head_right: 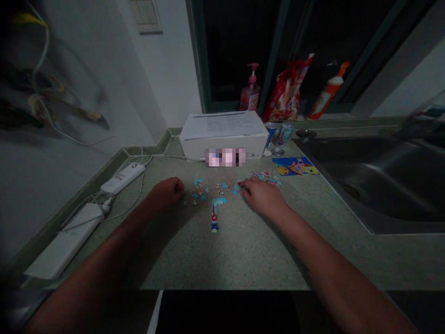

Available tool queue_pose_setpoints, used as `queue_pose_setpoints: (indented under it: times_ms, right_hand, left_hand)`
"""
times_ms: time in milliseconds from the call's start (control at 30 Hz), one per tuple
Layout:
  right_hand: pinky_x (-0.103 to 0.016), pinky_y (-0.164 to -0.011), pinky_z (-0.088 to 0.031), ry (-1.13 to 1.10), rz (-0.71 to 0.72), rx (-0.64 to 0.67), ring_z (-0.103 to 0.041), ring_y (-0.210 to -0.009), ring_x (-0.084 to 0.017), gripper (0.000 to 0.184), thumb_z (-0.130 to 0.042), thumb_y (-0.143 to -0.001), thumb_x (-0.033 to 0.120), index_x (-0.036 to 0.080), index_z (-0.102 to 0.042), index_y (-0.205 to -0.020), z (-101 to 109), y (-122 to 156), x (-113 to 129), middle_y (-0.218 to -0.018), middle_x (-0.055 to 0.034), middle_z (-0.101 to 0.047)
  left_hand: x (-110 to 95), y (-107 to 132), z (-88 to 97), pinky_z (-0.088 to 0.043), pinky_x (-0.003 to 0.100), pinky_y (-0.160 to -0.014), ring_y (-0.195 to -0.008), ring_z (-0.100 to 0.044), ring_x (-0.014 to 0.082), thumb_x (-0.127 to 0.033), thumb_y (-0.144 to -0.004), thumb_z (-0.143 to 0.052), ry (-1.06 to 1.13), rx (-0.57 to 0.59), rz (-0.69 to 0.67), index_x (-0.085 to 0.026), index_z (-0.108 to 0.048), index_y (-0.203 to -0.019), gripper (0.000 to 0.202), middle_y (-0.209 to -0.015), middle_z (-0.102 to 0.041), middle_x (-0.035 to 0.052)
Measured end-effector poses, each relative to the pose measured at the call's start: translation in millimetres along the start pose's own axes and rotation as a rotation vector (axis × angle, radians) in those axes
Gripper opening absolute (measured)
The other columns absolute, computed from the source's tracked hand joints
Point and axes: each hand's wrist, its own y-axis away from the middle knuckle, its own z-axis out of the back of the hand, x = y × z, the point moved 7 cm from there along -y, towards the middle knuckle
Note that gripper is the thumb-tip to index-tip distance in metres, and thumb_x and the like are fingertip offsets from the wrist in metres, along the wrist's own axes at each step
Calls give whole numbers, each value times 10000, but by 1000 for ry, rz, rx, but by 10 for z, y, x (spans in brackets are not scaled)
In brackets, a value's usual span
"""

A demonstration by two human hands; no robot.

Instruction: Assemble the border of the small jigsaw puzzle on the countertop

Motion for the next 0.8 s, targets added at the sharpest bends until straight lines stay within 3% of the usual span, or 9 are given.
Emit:
queue_pose_setpoints:
  times_ms: [133, 267, 367, 467, 633, 800]
  right_hand:
    - [-370, -842, -559, -41, 49, -70, -757, -1048, -274, 334, -526, -1079, 280, 254, -794, -1277, 59, 32, 146, -1212, -101, -780]
    - [-347, -864, -566, -179, 248, -164, -750, -1050, -243, 287, -555, -1088, 262, 260, -764, -1285, 69, 123, 431, -1185, -81, -767]
    - [-338, -868, -578, -249, 409, -196, -743, -1070, -234, 287, -611, -1084, 286, 257, -717, -1350, 38, 217, 647, -1242, -88, -755]
    - [-330, -827, -585, -259, 490, -170, -743, -1058, -229, 281, -626, -1084, 301, 255, -707, -1349, -21, 269, 780, -1245, -89, -753]
    - [-338, -822, -591, -247, 478, -131, -741, -1058, -225, 234, -606, -1089, 282, 275, -730, -1287, -69, 258, 802, -1209, -71, -761]
    - [-350, -860, -597, -237, 427, -126, -740, -1085, -231, 229, -592, -1089, 265, 262, -735, -1268, -34, 220, 715, -1223, -79, -757]
  left_hand:
    - [-190, 55, 38, -526, 333, -807, -882, -732, 236, -184, -929, -660, 184, -34, -32, -208, -758, -951, 103, -939, -793, 64]
    - [-439, 134, -47, -564, 329, -830, -855, -750, 209, -245, -906, -708, 516, -15, -74, -231, -775, -949, 81, -932, -817, 38]
    - [-608, 195, -154, -591, 351, -857, -865, -752, 213, -232, -878, -698, 612, 42, -111, -249, -777, -915, 89, -946, -832, 43]
    - [-715, 244, -209, -617, 383, -881, -889, -753, 226, -256, -886, -683, 628, 97, -131, -250, -781, -938, 111, -985, -843, 60]
    - [-782, 276, -222, -626, 401, -944, -972, -757, 224, -229, -947, -609, 515, 181, -127, -235, -787, -1076, 220, -1107, -843, 75]
    - [-638, 220, -133, -608, 388, -946, -982, -759, 229, -235, -980, -598, 376, 92, -102, -278, -793, -1107, 237, -1106, -845, 55]
